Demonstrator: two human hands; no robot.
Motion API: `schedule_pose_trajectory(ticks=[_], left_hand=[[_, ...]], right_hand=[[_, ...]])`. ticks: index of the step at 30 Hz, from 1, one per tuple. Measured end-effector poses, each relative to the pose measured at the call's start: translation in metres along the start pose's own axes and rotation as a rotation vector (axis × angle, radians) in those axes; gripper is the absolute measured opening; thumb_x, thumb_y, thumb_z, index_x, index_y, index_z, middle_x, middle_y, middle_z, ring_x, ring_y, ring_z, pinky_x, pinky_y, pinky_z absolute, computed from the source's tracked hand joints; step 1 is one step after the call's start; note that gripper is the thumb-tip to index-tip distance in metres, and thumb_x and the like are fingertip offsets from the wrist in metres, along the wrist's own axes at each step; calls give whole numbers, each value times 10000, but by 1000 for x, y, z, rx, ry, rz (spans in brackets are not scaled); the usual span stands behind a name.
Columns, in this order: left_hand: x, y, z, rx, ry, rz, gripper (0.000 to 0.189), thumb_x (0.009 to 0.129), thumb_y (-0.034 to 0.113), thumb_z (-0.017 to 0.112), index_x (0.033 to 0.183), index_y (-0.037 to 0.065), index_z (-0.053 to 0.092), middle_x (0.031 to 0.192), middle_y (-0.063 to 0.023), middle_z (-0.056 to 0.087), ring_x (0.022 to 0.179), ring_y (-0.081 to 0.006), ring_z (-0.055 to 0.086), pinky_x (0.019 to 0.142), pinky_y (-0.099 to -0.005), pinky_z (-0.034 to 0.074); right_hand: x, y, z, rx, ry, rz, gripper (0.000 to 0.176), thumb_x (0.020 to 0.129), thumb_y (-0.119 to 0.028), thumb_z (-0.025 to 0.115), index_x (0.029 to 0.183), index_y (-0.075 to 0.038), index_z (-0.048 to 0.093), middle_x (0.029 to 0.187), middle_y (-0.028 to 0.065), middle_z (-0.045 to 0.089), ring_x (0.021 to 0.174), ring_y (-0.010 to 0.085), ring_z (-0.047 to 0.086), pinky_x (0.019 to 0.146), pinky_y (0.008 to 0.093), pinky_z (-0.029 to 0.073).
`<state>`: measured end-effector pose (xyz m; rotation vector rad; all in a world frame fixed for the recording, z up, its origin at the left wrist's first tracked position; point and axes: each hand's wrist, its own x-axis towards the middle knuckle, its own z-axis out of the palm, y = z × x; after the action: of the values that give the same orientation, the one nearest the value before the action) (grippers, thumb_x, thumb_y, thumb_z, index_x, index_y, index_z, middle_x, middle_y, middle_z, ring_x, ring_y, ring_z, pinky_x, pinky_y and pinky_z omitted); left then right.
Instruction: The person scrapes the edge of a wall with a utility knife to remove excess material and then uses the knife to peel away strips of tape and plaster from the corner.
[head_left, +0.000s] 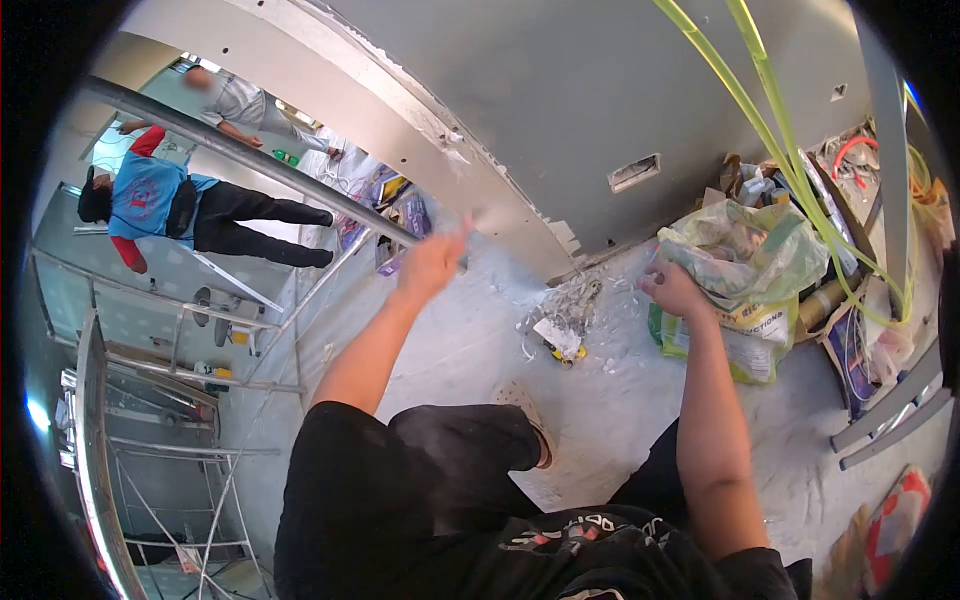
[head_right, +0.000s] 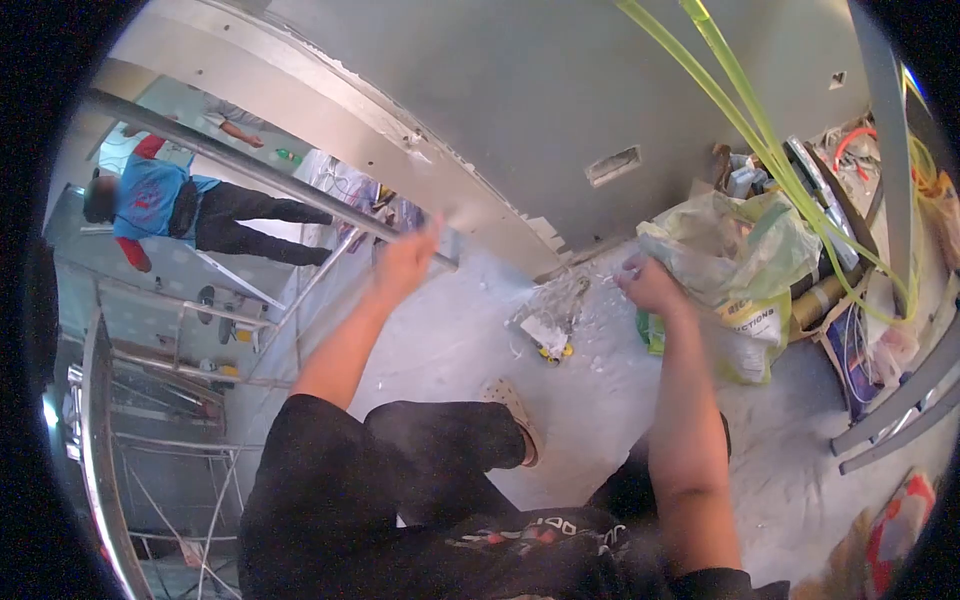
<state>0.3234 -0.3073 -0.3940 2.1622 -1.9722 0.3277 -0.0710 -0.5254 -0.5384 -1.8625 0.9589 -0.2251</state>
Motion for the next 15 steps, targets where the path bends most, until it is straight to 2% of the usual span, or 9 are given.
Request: schedule_pose_trajectory(ticks=[1, 4, 6, 8, 10, 11, 13, 14, 15], left_hand=[[-26, -4, 9, 39, -154, 107, 402, 991, 220, 653, 1391, 184, 644, 861, -131, 699, 778, -352, 682, 662, -451, 526], [-45, 10, -9, -77, -77, 23, 419, 979, 174, 670, 1397, 178, 640, 884, -153, 704, 782, -356, 687, 687, -428, 544], [-32, 19, -37, -113, 222, -114, 422, 970, 125, 684, 1389, 161, 647, 975, -165, 728, 840, -356, 708, 738, -404, 563], [2, 31, -71, -86, 371, -5, 431, 970, 78, 679, 1395, 139, 638, 1072, -170, 740, 905, -353, 723, 776, -395, 566], [39, 47, -100, -68, 515, 147, 407, 981, 96, 672, 1386, 117, 639, 1129, -169, 739, 953, -351, 726, 788, -400, 566], [50, 52, -110, -64, 517, 140, 407, 981, 96, 672, 1386, 117, 639, 1129, -169, 739, 953, -351, 726, 788, -400, 566], [62, 57, -122, -94, 354, 30, 391, 991, 130, 659, 1376, 64, 635, 1211, -207, 709, 1105, -355, 706, 885, -390, 553], [67, 56, -122, -94, 355, 28, 391, 991, 130, 659, 1376, 64, 635, 1211, -207, 709, 1105, -355, 706, 885, -390, 553], [72, 55, -122, -47, 338, 31, 387, 984, 137, 671, 1369, 104, 647, 1140, -192, 725, 1015, -354, 714, 829, -398, 559]], right_hand=[[-2, -1, -1, -27, 8, 1, 465, 902, -359, 744, 1222, -24, 706, 1062, 204, 732, 996, 331, 700, 915, 424, 529], [-1, -4, -14, -26, 46, 15, 474, 889, -372, 756, 1215, -31, 712, 1057, 211, 740, 1005, 344, 708, 936, 423, 531], [-3, -5, -10, -22, 24, 9, 481, 885, -378, 760, 1218, -33, 713, 1057, 213, 742, 1015, 347, 708, 944, 423, 528], [4, -1, -3, -4, 24, 14, 478, 885, -368, 758, 1216, -25, 713, 1061, 221, 745, 1017, 347, 713, 939, 424, 530], [9, 0, 1, -20, 21, 4, 475, 889, -362, 754, 1217, -20, 712, 1068, 224, 744, 1019, 349, 715, 937, 425, 531], [10, -1, 3, -32, 20, 0, 472, 893, -356, 750, 1218, -15, 710, 1075, 228, 744, 1020, 351, 717, 935, 426, 532], [11, -5, 3, -31, 7, -4, 468, 895, -351, 748, 1214, -10, 710, 1075, 227, 744, 1017, 349, 718, 930, 427, 533], [11, -5, 3, -23, 1, -1, 464, 896, -346, 745, 1210, -6, 710, 1074, 227, 744, 1013, 348, 718, 926, 427, 535], [11, -6, 4, -22, 2, 0, 464, 896, -346, 745, 1210, -6, 710, 1074, 227, 744, 1013, 348, 718, 926, 427, 535]])
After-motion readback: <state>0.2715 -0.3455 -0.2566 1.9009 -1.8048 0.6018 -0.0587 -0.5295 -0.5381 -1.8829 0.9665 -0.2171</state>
